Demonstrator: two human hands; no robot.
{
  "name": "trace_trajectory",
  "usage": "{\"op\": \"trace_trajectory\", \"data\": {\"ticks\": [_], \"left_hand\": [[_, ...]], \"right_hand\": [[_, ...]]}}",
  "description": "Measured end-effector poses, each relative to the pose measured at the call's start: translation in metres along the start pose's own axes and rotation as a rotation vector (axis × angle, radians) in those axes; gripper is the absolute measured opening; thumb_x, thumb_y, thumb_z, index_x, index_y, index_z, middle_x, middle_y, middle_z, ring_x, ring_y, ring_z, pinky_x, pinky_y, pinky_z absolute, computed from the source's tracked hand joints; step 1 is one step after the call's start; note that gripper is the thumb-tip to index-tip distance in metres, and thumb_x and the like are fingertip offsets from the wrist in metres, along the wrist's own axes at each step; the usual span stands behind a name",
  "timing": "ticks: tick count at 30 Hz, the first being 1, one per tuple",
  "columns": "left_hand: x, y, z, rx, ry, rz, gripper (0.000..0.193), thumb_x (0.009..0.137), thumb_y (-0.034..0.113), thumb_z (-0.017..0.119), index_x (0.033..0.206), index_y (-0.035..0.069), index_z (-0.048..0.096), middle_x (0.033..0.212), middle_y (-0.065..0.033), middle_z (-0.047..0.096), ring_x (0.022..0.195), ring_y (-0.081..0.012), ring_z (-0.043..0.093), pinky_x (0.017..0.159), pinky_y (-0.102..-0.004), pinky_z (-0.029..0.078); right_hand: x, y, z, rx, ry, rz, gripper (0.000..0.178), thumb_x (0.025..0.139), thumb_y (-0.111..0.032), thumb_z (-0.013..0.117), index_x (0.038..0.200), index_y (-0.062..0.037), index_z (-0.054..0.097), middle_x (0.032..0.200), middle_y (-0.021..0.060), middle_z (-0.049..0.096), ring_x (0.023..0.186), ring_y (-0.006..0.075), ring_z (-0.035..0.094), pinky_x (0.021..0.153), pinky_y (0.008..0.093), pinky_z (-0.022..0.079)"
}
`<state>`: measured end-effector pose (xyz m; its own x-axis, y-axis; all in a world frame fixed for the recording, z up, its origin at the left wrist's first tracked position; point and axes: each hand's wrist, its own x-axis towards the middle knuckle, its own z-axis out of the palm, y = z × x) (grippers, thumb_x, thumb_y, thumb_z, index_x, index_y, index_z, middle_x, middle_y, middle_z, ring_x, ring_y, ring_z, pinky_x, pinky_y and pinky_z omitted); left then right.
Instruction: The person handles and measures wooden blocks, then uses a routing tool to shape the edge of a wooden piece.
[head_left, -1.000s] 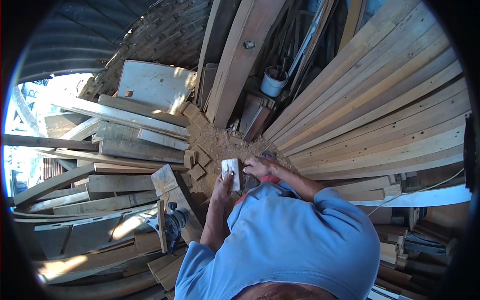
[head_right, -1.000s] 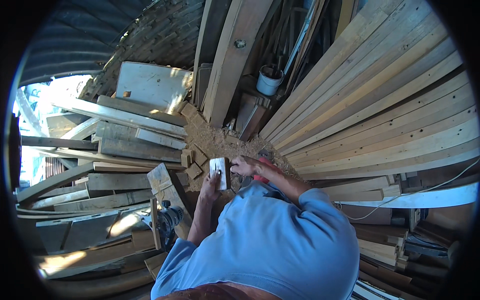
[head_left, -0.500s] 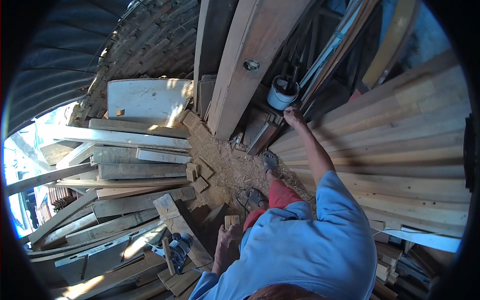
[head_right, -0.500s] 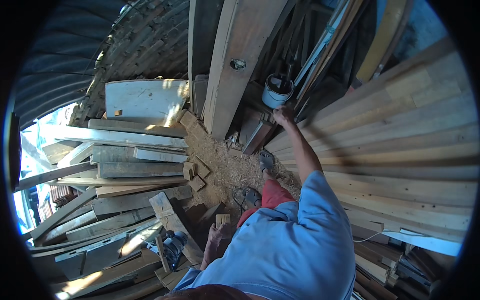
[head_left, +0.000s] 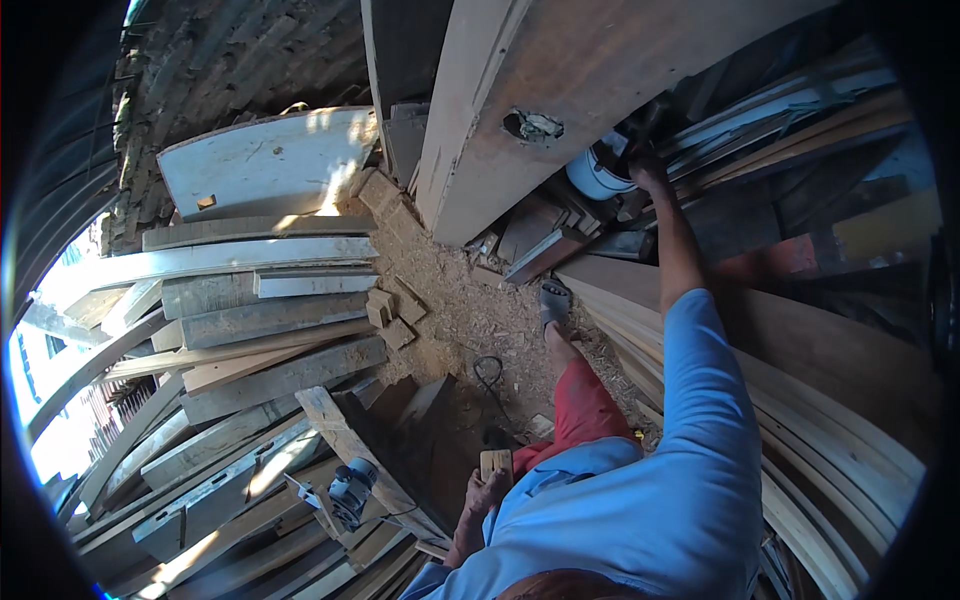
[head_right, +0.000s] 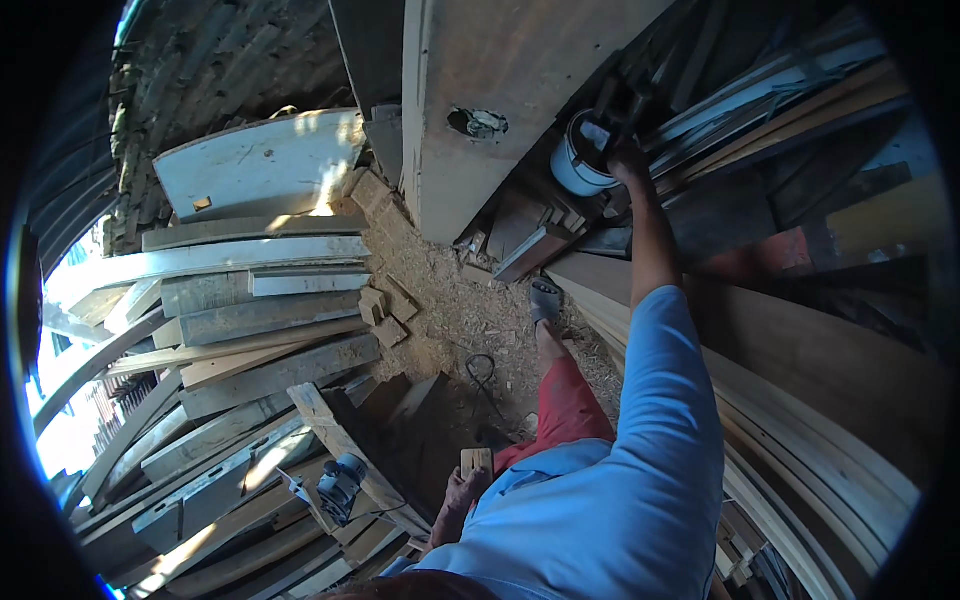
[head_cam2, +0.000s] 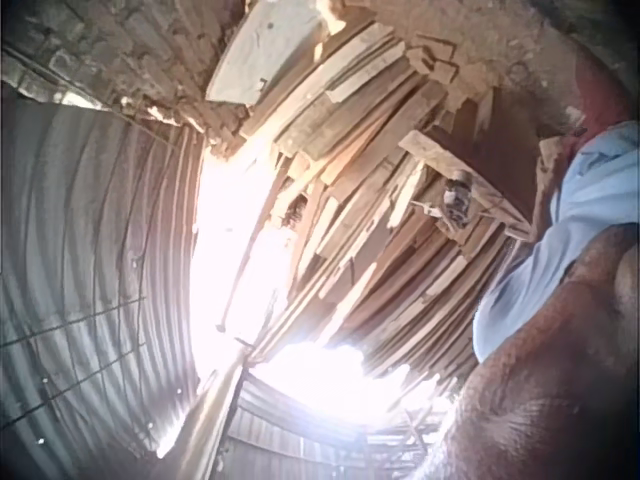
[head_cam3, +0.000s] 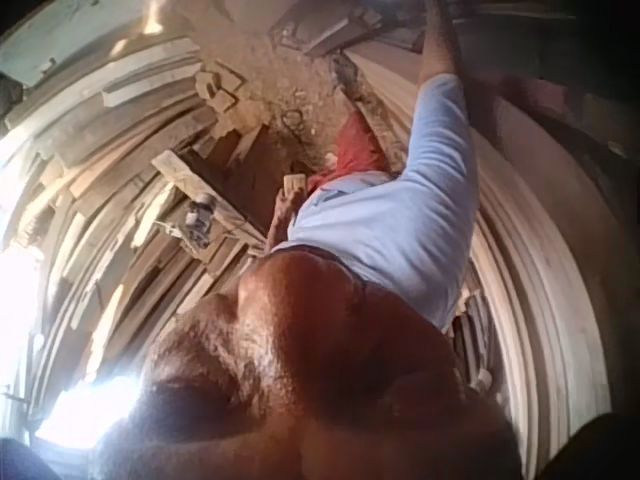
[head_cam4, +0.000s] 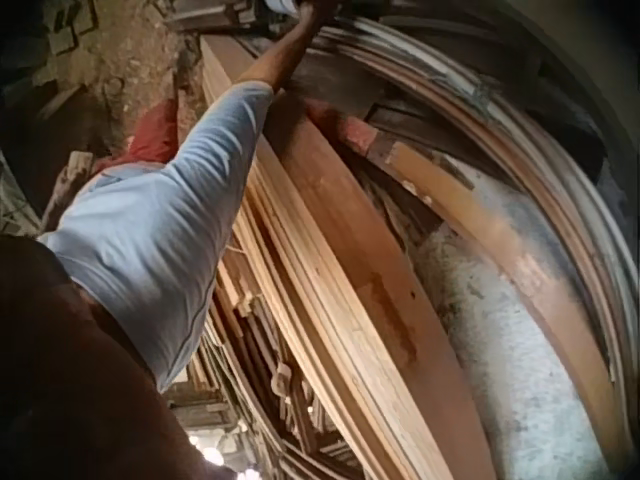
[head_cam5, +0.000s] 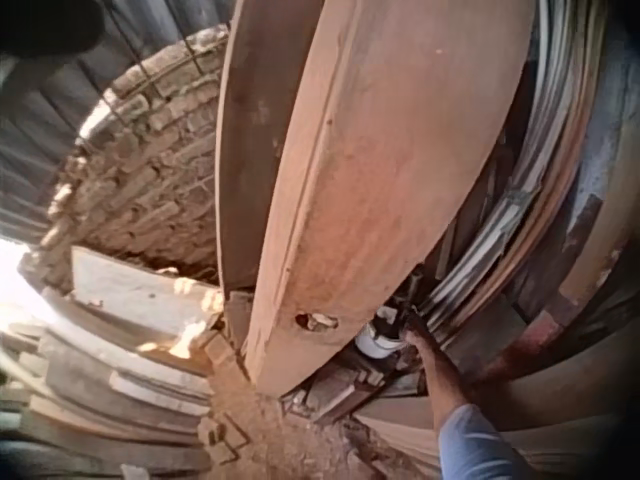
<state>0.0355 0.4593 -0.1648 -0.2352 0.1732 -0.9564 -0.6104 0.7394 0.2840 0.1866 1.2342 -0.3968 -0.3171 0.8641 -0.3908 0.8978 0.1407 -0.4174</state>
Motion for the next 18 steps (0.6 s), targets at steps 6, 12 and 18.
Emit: {"op": "trace_trajectory", "data": {"ticks": [6,12,18], "left_hand": [[-0.012,0.002,0.014,-0.023,0.095,-0.089,0.030,0.092,0.022,0.076,0.111,0.004,0.061,0.094,-0.0049,0.070,0.080,-0.0101,0.066,0.068,-0.0271,0.055],[-0.014,0.007,0.009,-0.009,0.062,-0.104,0.029,0.093,0.020,0.075,0.112,0.003,0.061,0.095,-0.0051,0.070,0.080,-0.0107,0.067,0.070,-0.0270,0.056],[0.004,0.012,0.006,-0.026,0.117,-0.067,0.030,0.092,0.018,0.075,0.113,0.003,0.061,0.096,-0.0051,0.070,0.081,-0.0118,0.067,0.071,-0.0283,0.057]], "right_hand": [[0.008,-0.020,-0.009,0.180,0.144,-0.222,0.035,0.089,-0.015,0.053,0.121,-0.0010,0.059,0.119,0.0288,0.063,0.113,0.0454,0.059,0.097,0.0495,0.048],[0.024,0.017,0.040,-0.109,0.255,-0.076,0.034,0.087,-0.020,0.059,0.116,-0.0044,0.064,0.116,0.0236,0.066,0.111,0.0417,0.062,0.096,0.0486,0.050],[0.025,0.019,0.058,-0.182,0.268,0.175,0.030,0.092,-0.027,0.054,0.110,-0.0077,0.069,0.114,0.0200,0.068,0.108,0.0388,0.065,0.095,0.0509,0.051]]}}
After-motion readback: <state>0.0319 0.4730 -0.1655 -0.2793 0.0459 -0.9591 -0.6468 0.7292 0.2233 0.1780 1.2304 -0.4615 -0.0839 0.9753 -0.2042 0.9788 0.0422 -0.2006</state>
